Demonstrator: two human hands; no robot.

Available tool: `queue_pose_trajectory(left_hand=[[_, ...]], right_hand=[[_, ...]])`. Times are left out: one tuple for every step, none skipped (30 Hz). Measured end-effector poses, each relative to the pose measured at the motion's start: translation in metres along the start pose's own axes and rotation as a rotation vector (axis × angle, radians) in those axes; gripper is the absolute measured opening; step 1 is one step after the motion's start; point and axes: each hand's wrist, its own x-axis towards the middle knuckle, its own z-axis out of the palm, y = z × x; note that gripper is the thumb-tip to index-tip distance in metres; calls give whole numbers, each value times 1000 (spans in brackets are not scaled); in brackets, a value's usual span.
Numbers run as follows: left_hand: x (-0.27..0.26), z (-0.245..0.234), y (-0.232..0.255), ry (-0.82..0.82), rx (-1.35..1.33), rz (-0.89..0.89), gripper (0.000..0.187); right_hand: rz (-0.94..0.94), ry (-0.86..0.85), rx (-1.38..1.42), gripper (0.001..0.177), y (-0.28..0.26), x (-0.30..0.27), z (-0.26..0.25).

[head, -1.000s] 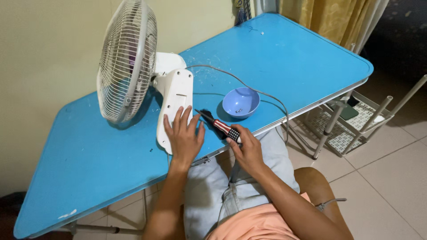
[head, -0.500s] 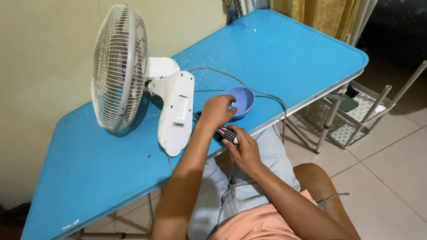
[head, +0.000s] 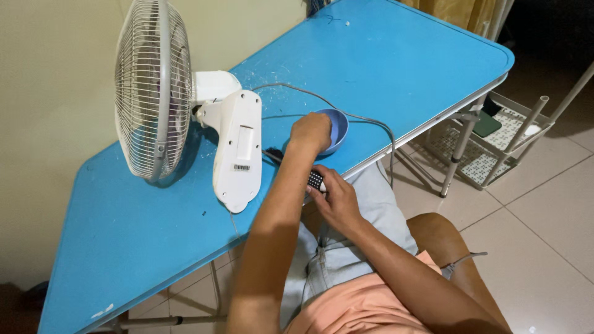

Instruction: The person uses a screwdriver to remove screws from the base of a white electric fan. They place the removed screws into a small blue bowl on the table. The fan remains on the table throughout the clip.

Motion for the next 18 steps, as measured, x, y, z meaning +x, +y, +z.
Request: queue_pose_trajectory(left_hand=[[-1,-1,0,11,-22,9,22],[-2,-2,-1,21,-43,18,23],[-4,-4,0,23,-61,21,23],[-6,-7,0,26,-79,25,23],[-10,-9,1,27,-98,25,23],[-14,-13,2,29,-119,20,23],[-18,-18,2,34,-137,15,23],[-23,-24,3,39,-156,10,24],[-28,-30,3,94,-208,24,23],[-34,-35,3,150,-261,37,23],[-41,-40,2,204,-314,51,23],[-48,-43,1,300,-411,83,22],[-58,-46,-1,397,-508,113,21],[-67,-47,-3,496,-604,143,20],[-78,-47,-6,557,-749,115,19],[-90,-43,-9,617,-893,87,18],[-103,-38,-13,679,-1038,60,18],[-117,-32,-19,706,-1181,45,17]], right_hand=[[25,-14,2,40,0,0,0],[50,-27,3,39,-1,1,-1],[76,-42,5,39,-1,2,-1],[52,-32,10,39,-2,2,-1],[29,-24,15,39,-3,1,-1],[7,-17,20,39,-4,1,-1],[1,-17,11,39,-5,2,-2],[-6,-17,3,38,-6,2,-2],[-8,-15,-7,38,-6,2,-2],[34,-33,-11,38,-7,2,-2],[80,-51,-16,39,-6,2,-2],[125,-70,-21,40,-6,2,-1],[99,-59,-12,39,-5,1,-1],[72,-48,-2,39,-5,1,-1],[45,-36,9,39,-4,2,-1],[55,-36,14,39,-4,1,0],[64,-34,17,40,-4,0,0],[72,-33,20,40,-3,-1,1]])
